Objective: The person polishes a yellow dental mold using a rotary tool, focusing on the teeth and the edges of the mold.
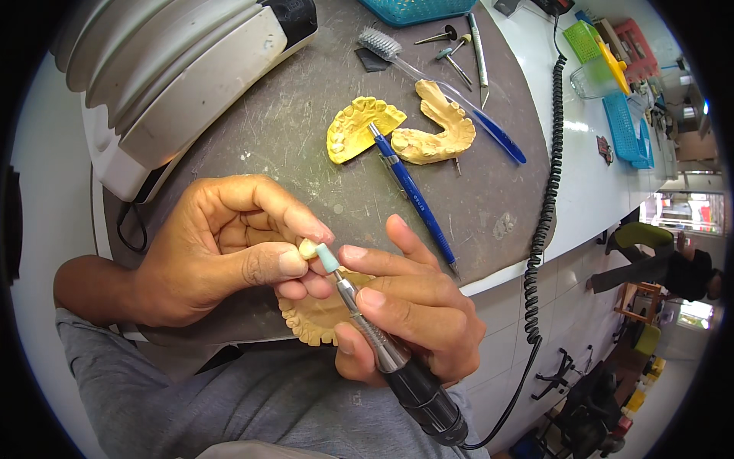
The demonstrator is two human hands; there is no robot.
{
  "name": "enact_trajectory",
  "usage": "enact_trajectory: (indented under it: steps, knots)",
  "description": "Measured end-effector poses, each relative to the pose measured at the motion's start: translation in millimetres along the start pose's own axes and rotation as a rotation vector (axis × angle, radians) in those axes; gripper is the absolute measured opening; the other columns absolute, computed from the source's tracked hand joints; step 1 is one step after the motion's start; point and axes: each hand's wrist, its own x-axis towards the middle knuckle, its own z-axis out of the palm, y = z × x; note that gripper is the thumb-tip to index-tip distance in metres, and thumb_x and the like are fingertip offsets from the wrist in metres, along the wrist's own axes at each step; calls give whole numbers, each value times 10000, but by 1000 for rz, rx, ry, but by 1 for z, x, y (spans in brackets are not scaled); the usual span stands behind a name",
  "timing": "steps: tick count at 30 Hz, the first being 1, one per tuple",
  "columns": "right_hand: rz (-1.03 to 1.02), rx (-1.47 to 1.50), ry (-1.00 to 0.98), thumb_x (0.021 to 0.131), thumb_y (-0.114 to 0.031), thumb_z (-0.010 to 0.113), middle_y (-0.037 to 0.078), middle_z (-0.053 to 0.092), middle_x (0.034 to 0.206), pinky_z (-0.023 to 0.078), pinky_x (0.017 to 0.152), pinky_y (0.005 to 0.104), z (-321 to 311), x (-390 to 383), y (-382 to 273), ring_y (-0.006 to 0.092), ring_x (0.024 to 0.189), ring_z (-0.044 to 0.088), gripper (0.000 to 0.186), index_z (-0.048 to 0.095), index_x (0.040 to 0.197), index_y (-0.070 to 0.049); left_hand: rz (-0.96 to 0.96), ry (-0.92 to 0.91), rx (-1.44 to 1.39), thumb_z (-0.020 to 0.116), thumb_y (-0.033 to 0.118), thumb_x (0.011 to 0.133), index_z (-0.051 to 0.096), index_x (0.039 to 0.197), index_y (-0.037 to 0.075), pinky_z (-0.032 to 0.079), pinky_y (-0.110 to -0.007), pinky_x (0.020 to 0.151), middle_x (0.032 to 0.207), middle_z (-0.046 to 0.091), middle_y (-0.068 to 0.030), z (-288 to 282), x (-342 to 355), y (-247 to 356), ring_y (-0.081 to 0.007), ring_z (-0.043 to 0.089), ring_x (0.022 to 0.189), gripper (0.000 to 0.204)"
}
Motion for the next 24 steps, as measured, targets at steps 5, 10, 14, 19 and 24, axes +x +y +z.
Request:
enact_trajectory:
  steps: [5,10,14,19,24]
  knots:
    - [-42,-26,-56,762,-124,710,110,625,822,408,982,485,-1,1,2,303,911,655,319,517,1000,-34,-6,6,6,561,7,879,532,1054,-57,549,-239,764,993,613,-151,-1,0,-1,-146,630,889,189]
    - [1,-11,34,761,-121,707,114,625,829,409,980,485,2,-1,1,301,906,656,314,517,995,-33,-3,-5,-11,561,8,880,535,1056,-52,544,-236,768,987,616,-144,0,0,0,-134,624,889,189]
    - [-2,-31,5,762,-122,708,110,625,826,412,979,484,0,1,-1,302,907,656,311,516,990,-35,6,-13,-13,559,8,881,534,1059,-52,543,-237,771,986,617,-145,0,0,-1,-136,624,890,190]
    - [-9,-11,-25,763,-123,711,105,625,826,400,990,484,0,1,0,302,912,655,311,517,991,-40,-12,-7,-29,557,7,881,530,1062,-56,545,-238,767,990,616,-147,0,0,0,-144,629,889,193]
    - [8,6,-12,764,-123,712,105,627,825,386,1002,484,-1,0,1,304,910,656,308,520,993,-46,0,-11,-8,553,3,881,525,1065,-59,549,-244,767,998,614,-158,0,1,0,-169,639,898,196]
